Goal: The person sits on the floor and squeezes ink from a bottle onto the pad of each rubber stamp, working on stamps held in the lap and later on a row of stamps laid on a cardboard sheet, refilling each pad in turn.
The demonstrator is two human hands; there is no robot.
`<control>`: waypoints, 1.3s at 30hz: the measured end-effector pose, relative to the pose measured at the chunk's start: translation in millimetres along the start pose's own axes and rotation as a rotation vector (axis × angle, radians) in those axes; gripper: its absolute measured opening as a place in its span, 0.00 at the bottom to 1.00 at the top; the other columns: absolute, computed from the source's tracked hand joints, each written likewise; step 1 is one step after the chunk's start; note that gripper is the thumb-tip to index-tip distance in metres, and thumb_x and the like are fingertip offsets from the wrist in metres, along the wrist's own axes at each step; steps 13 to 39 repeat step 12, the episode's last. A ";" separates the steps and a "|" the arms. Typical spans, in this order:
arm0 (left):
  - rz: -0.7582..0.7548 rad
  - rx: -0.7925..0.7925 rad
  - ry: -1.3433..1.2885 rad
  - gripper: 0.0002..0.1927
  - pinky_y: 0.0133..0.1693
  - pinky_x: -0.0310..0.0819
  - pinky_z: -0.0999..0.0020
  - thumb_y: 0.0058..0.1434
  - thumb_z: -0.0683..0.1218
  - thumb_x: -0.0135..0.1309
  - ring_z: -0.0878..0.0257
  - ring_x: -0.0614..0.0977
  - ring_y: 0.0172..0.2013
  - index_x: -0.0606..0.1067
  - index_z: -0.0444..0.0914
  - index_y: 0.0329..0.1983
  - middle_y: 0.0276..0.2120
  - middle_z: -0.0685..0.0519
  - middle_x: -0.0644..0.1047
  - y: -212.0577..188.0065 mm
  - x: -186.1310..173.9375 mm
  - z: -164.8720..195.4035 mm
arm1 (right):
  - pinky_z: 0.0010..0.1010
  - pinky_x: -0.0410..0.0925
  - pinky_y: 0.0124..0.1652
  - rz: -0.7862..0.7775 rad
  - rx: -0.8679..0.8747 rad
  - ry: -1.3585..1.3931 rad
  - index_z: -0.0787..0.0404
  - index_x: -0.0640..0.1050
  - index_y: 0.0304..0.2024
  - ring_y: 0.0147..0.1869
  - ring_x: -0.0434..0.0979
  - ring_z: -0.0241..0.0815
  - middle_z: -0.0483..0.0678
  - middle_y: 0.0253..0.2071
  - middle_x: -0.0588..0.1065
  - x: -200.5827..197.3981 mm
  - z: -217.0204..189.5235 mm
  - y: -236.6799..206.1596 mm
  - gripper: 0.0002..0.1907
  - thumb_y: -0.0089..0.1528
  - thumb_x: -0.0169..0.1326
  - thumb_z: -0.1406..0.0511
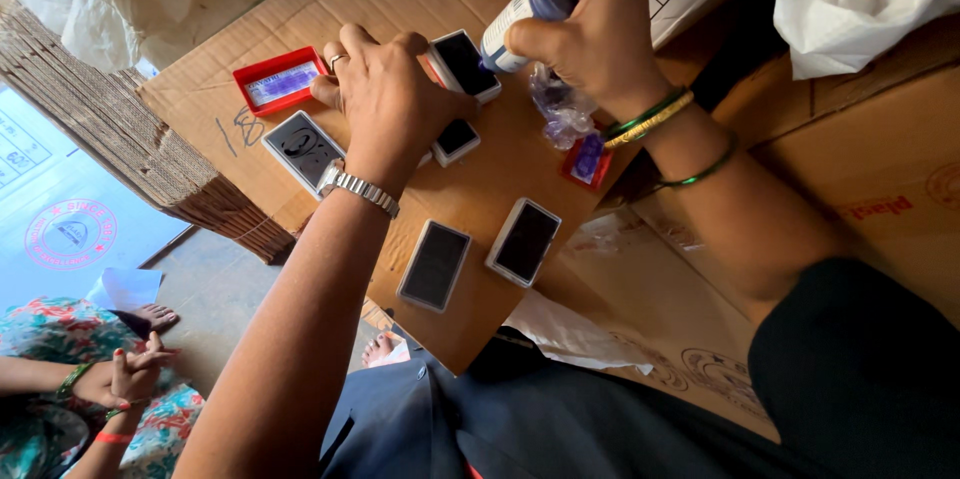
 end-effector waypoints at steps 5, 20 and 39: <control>-0.010 0.002 0.004 0.40 0.54 0.48 0.34 0.27 0.61 0.77 0.33 0.58 0.58 0.82 0.45 0.46 0.54 0.38 0.64 -0.9 0.6 1.1 | 0.23 0.69 0.36 -0.015 -0.004 0.017 0.65 0.81 0.41 0.34 0.74 0.29 0.42 0.32 0.76 0.4 -4.9 -3.4 0.14 0.57 0.67 0.64; -0.024 -0.015 0.018 0.40 0.54 0.48 0.33 0.28 0.63 0.78 0.34 0.59 0.58 0.82 0.46 0.46 0.54 0.39 0.64 -2.0 -0.2 1.9 | 0.25 0.68 0.35 -0.030 -0.003 0.066 0.64 0.80 0.42 0.33 0.72 0.31 0.42 0.31 0.75 13.6 -8.1 -0.5 0.14 0.56 0.67 0.65; -0.024 -0.015 0.018 0.40 0.54 0.48 0.33 0.28 0.63 0.78 0.34 0.59 0.58 0.82 0.46 0.46 0.54 0.39 0.64 -2.0 -0.2 1.9 | 0.25 0.68 0.35 -0.030 -0.003 0.066 0.64 0.80 0.42 0.33 0.72 0.31 0.42 0.31 0.75 13.6 -8.1 -0.5 0.14 0.56 0.67 0.65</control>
Point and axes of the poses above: each hand's wrist, its own y-axis towards the middle knuckle, its own x-axis out of the palm, z = x × y, the point moved 9 cm from there along y, towards the middle knuckle
